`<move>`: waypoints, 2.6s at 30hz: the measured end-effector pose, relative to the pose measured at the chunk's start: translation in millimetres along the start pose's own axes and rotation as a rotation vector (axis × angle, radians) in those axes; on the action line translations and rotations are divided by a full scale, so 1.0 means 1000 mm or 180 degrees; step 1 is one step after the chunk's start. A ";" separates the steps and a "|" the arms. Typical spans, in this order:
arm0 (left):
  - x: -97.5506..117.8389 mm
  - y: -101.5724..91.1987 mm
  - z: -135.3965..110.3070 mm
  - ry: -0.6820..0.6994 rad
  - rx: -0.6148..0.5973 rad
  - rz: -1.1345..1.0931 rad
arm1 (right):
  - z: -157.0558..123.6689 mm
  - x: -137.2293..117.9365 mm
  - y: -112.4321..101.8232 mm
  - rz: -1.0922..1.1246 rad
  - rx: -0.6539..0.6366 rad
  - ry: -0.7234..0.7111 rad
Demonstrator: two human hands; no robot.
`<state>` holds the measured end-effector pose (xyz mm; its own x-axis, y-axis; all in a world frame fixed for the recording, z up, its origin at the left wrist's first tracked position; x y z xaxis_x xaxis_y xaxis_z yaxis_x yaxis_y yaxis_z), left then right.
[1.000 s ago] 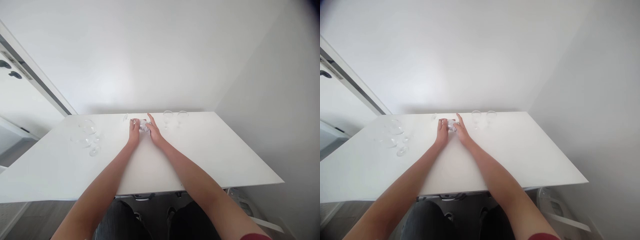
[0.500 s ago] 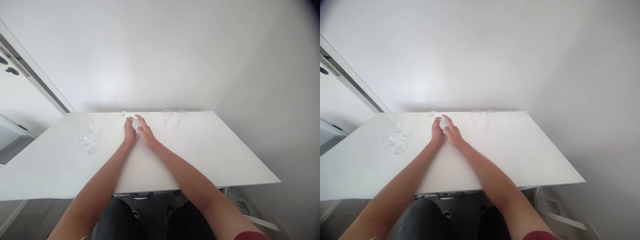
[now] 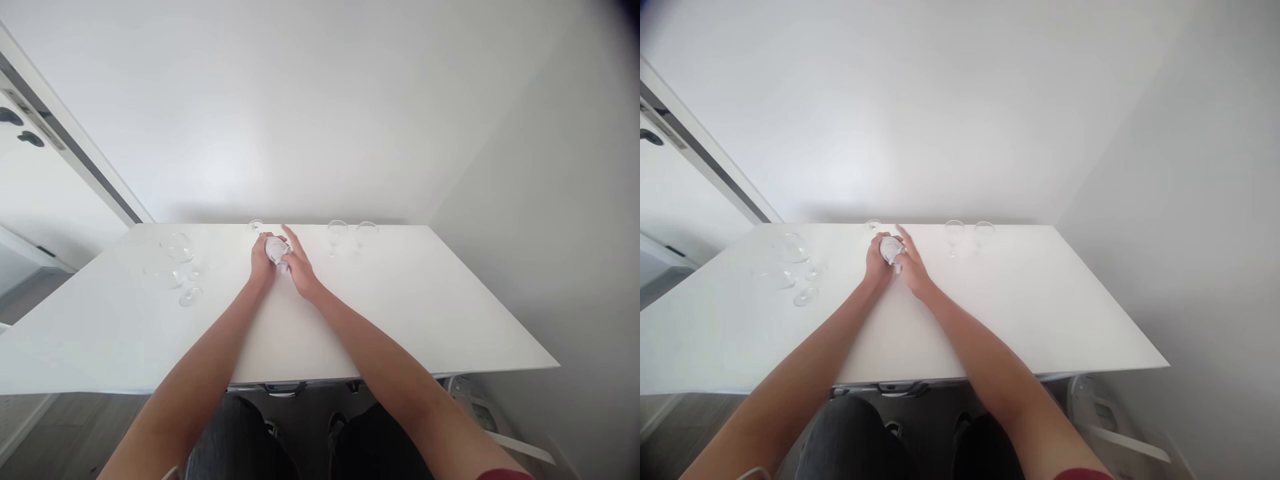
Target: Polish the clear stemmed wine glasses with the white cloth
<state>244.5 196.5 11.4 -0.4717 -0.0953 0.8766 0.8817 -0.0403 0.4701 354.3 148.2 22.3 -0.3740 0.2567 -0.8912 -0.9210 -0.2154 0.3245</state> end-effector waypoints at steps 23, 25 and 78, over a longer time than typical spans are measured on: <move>0.001 0.000 0.004 0.0046 -0.0730 -0.0114 | 0.011 0.012 -0.021 0.0444 0.0574 0.0094; 0.001 0.000 0.004 -0.0056 -0.0705 -0.0068 | 0.013 0.013 -0.025 0.0789 0.0658 0.0251; -0.005 -0.005 0.008 0.0007 -0.0597 -0.0161 | 0.022 0.016 -0.024 0.0550 0.0469 0.0132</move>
<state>242.6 204.9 5.1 -0.5155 -0.0906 0.8521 0.8433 -0.2297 0.4858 367.9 178.0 7.3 -0.5256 0.1884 -0.8296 -0.8507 -0.1120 0.5135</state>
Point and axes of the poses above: each hand's wrist, its own z-axis towards the middle knuckle, its own y-axis out of the palm, x = y × z, the point moved 1 cm from there along z, towards the middle knuckle, and after that the axes turned 3 degrees about -y, right-handed, at the moved point
